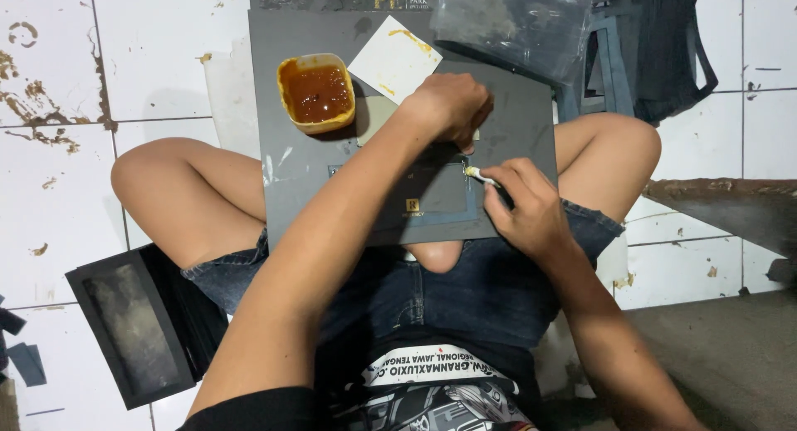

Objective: Applying glue to small leather components and adhering them to a base material.

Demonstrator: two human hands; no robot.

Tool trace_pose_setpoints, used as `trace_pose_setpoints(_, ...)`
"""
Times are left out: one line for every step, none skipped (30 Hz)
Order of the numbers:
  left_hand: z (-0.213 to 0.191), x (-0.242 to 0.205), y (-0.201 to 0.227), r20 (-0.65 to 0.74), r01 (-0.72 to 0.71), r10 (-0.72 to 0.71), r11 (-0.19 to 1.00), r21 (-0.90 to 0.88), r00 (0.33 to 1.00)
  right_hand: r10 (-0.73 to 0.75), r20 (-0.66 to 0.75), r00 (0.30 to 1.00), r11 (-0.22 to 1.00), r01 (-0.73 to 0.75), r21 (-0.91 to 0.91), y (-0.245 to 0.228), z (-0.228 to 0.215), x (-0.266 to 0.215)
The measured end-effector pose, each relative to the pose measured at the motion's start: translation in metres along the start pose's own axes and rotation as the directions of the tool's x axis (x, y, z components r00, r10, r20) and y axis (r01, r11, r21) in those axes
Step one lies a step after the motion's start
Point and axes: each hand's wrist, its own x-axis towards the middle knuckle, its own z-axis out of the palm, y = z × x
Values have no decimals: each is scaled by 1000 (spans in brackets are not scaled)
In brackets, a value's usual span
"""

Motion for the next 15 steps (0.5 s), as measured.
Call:
trace_pose_setpoints(-2, -2, 0, 0, 1, -1, 1000, -1, 1000, -1, 1, 1000, 1000, 1, 1, 1, 1, -3)
trace_pose_setpoints(-4, -4, 1, 7, 2, -2, 1000, -7, 1000, -18, 6, 1000, 1000, 18, -18, 1, 2, -5)
trace_pose_setpoints(-6, -6, 2, 14, 1, -1, 1000, -13, 1000, -34, 11, 999, 999, 34, -39, 2, 2, -8)
trace_pose_setpoints(-4, -4, 2, 14, 0, 0, 1000, -14, 1000, -34, 12, 999, 999, 34, -40, 0, 0, -9)
trace_pose_setpoints(-2, -2, 2, 14, -1, 1, 1000, 3, 1000, -61, 24, 998, 997, 62, -46, -3, -1, -9)
trace_pose_setpoints(-1, 0, 1, 15, -3, 3, 1000, 21, 1000, -88, 36, 995, 995, 90, -52, -6, -2, -10)
trace_pose_setpoints(0, 0, 1, 15, -3, 3, 1000, 20, 1000, -87, 37, 996, 995, 89, -52, -7, -2, -12)
trace_pose_setpoints(0, 0, 0, 7, -7, 7, 1000, 12, 1000, -104, 47, 993, 993, 107, -54, -9, -2, -14)
trace_pose_setpoints(0, 0, 0, 0, -10, 10, 1000, 4, 1000, -121, 58, 991, 991, 124, -56, -10, -3, -17)
trace_pose_setpoints(1, 1, -1, 0, -12, 12, 1000, 4, 1000, -120, 59, 991, 991, 123, -56, -14, -4, -18)
trace_pose_setpoints(2, 2, -2, 8, -5, 5, 1000, 2, 1000, -117, 79, 990, 990, 122, -66, -18, -5, -18)
trace_pose_setpoints(2, 3, -3, 15, 2, -2, 1000, 0, 1000, -114, 100, 988, 990, 122, -75, -23, -7, -19)
trace_pose_setpoints(2, 3, -3, 15, 2, -2, 1000, 0, 1000, -114, 100, 988, 990, 122, -75, -26, -9, -19)
trace_pose_setpoints(2, 3, -2, 17, 4, -4, 1000, -4, 1000, -78, 105, 991, 995, 84, -58, -29, -12, -20)
trace_pose_setpoints(2, 3, -2, 17, 6, -6, 1000, -8, 1000, -41, 112, 993, 998, 46, -42, -33, -14, -20)
